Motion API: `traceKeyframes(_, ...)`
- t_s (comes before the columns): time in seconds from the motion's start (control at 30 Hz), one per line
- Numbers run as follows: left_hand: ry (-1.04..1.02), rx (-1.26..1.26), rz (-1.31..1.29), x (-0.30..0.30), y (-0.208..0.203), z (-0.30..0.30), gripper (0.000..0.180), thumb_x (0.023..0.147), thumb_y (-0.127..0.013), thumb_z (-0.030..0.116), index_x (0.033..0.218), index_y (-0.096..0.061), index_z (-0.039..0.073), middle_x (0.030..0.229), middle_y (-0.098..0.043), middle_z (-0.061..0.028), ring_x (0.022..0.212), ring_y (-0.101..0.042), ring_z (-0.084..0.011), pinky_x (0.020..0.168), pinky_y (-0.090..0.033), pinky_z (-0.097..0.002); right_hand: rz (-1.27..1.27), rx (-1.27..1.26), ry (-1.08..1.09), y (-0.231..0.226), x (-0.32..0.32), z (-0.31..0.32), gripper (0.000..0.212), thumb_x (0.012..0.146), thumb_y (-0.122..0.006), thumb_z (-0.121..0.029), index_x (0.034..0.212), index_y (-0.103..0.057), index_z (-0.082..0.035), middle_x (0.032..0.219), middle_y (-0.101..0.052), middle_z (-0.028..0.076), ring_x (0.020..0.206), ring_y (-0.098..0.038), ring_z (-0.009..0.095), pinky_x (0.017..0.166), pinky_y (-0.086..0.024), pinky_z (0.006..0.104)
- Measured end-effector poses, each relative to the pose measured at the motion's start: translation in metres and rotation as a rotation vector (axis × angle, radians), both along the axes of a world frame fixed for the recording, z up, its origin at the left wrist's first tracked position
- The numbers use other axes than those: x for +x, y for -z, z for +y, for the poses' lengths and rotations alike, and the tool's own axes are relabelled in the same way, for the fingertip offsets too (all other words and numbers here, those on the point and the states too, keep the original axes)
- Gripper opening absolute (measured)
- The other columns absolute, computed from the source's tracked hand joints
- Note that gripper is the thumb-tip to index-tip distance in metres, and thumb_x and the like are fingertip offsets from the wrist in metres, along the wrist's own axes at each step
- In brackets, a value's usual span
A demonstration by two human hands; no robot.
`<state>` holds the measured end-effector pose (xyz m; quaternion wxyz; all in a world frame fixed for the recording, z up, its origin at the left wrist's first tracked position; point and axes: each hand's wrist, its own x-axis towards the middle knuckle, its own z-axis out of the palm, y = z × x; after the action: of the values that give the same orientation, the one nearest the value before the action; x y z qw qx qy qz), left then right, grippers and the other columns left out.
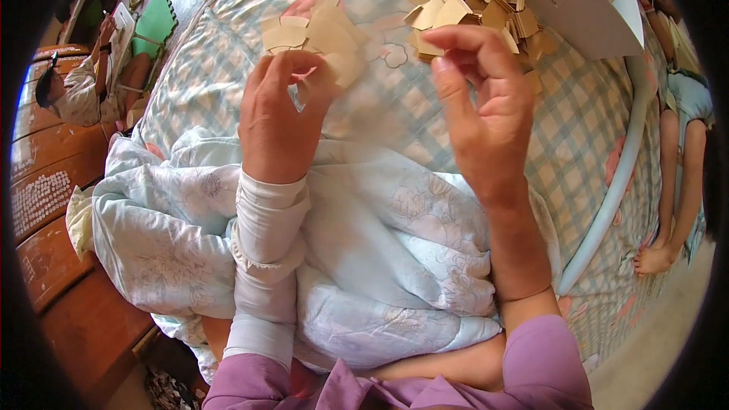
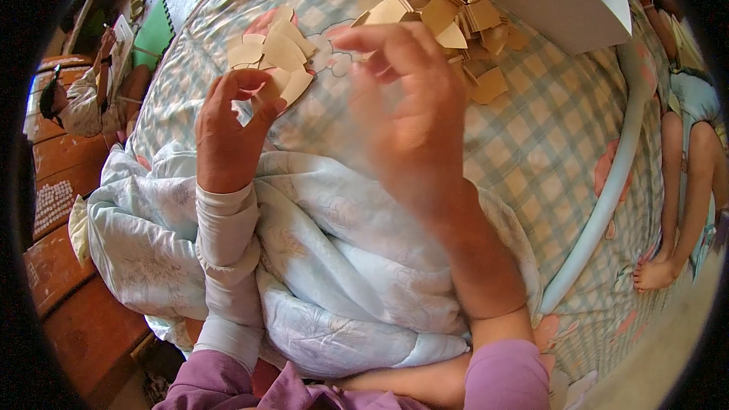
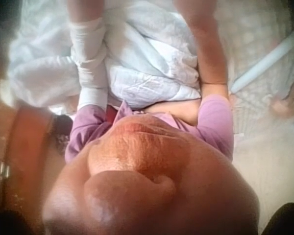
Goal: The person picks up paper shapes one by one from a pile and places them into a cardboard box.
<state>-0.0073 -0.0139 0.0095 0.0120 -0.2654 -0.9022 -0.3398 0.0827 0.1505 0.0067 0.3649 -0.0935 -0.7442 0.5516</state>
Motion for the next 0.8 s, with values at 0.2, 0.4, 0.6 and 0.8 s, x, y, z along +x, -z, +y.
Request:
traceKeyframes(0.2, -0.053, 0.329, -0.25, 0.001, -0.001, 0.003, 0.011, 0.078, -0.064, 0.007, 0.088, -0.061, 0.003, 0.089, -0.063, -0.0105, 0.077, -0.06, -0.0208, 0.069, -0.046, -0.0287, -0.278, -0.298, -0.262, 0.003, 0.002, -0.018, 0.016, 0.085, -0.055, -0.003, 0.101, -0.058, 0.0, 0.097, -0.059, 0.002, 0.083, -0.056, 0.008, 0.077, -0.044, 0.0224)
traceKeyframes(0.4, -0.129, 0.255, -0.002, 0.002, -0.003, 0.008, 0.006, 0.082, -0.057, 0.003, 0.084, -0.062, 0.002, 0.08, -0.063, -0.0096, 0.065, -0.06, -0.0211, 0.061, -0.047, -0.0273, -0.36, -0.102, -0.23, 0.001, 0.001, -0.022, 0.017, 0.084, -0.054, -0.001, 0.101, -0.057, 0.0, 0.09, -0.062, 0.007, 0.082, -0.062, 0.012, 0.072, -0.048, 0.0248)
traceKeyframes(0.6, 0.06, 0.162, 0.095, 0.0, 0.02, 0.019, 0.025, 0.073, -0.067, 0.004, 0.098, -0.063, 0.004, 0.093, -0.061, -0.0097, 0.082, -0.06, -0.0206, 0.072, -0.048, -0.0291, -0.405, 0.058, -0.121, 0.008, -0.001, -0.016, 0.015, 0.085, -0.052, 0.001, 0.099, -0.057, 0.001, 0.091, -0.062, 0.009, 0.079, -0.064, 0.016, 0.067, -0.05, 0.0257)
traceKeyframes(0.8, 0.104, -0.064, 0.146, -0.005, 0.026, 0.03, 0.018, 0.075, -0.064, 0.006, 0.093, -0.064, 0.005, 0.092, -0.061, -0.0105, 0.078, -0.06, -0.0229, 0.071, -0.048, -0.0309, -0.412, 0.083, -0.117, 0.009, -0.001, -0.016, 0.015, 0.085, -0.052, 0.001, 0.099, -0.056, 0.001, 0.091, -0.062, 0.009, 0.079, -0.064, 0.016, 0.067, -0.051, 0.0263)
